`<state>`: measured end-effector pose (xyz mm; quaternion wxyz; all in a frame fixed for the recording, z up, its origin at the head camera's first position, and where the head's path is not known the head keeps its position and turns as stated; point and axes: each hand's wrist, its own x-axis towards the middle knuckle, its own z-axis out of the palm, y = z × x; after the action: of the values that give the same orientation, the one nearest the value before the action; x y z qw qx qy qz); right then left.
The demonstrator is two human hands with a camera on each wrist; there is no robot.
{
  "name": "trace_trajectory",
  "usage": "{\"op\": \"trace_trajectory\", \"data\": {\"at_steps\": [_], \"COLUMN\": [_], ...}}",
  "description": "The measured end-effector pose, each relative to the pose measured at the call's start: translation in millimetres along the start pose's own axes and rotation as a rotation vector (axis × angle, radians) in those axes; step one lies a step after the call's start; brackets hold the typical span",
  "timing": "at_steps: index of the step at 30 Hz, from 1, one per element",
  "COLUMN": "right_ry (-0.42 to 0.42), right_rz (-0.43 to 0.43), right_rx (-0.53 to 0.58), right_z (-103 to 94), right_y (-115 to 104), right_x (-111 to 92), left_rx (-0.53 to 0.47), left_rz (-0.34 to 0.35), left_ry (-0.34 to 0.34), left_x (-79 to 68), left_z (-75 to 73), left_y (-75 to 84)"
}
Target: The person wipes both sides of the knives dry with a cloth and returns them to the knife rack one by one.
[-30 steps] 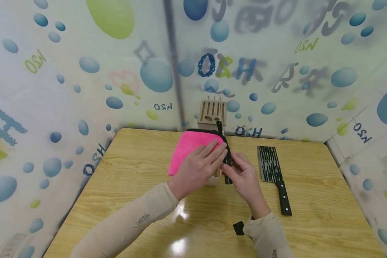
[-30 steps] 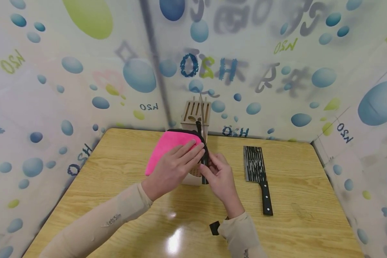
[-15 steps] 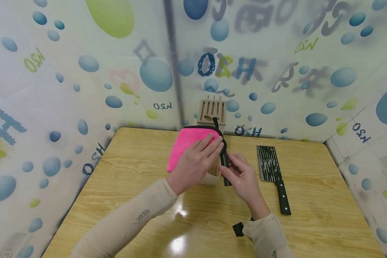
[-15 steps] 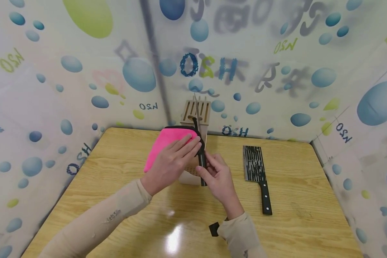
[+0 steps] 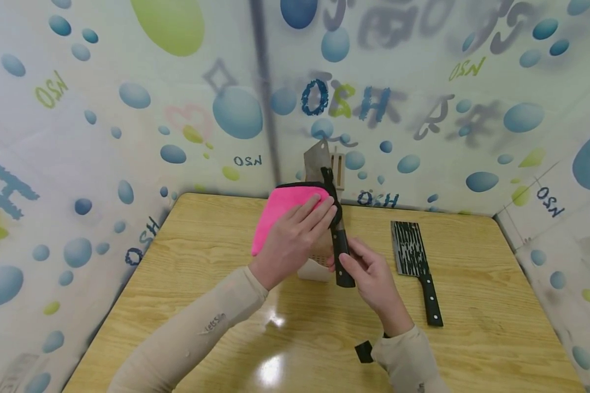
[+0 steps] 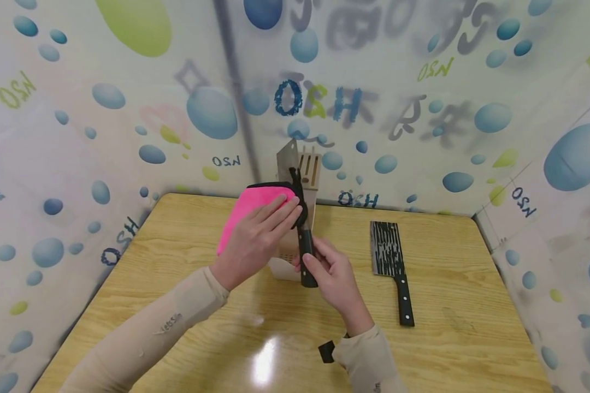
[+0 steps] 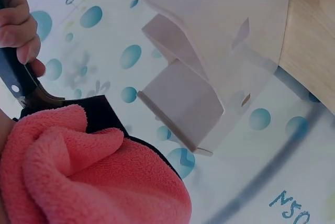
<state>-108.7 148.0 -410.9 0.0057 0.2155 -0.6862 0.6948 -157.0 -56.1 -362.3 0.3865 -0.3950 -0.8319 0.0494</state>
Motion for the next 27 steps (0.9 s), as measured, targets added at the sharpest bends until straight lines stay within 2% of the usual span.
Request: {"op": "trace_trajectory", "data": {"at_steps": [10, 27], "right_ry": [-0.061, -0.125], "right_rz": [-0.009, -0.043], "right_rx": [0.057, 0.074], "right_z": [-1.6, -2.2], "right_y": [0, 4], "right_x": [-3, -3], "left_rx": [-0.021, -0.052], "left_rz": [-0.034, -0.087], "left_ry": [0.013, 0.032], "left_x": [-0.2, 3.4], "left_z": [-1.1, 1.1], "left_y": [-10.7, -31.9]}}
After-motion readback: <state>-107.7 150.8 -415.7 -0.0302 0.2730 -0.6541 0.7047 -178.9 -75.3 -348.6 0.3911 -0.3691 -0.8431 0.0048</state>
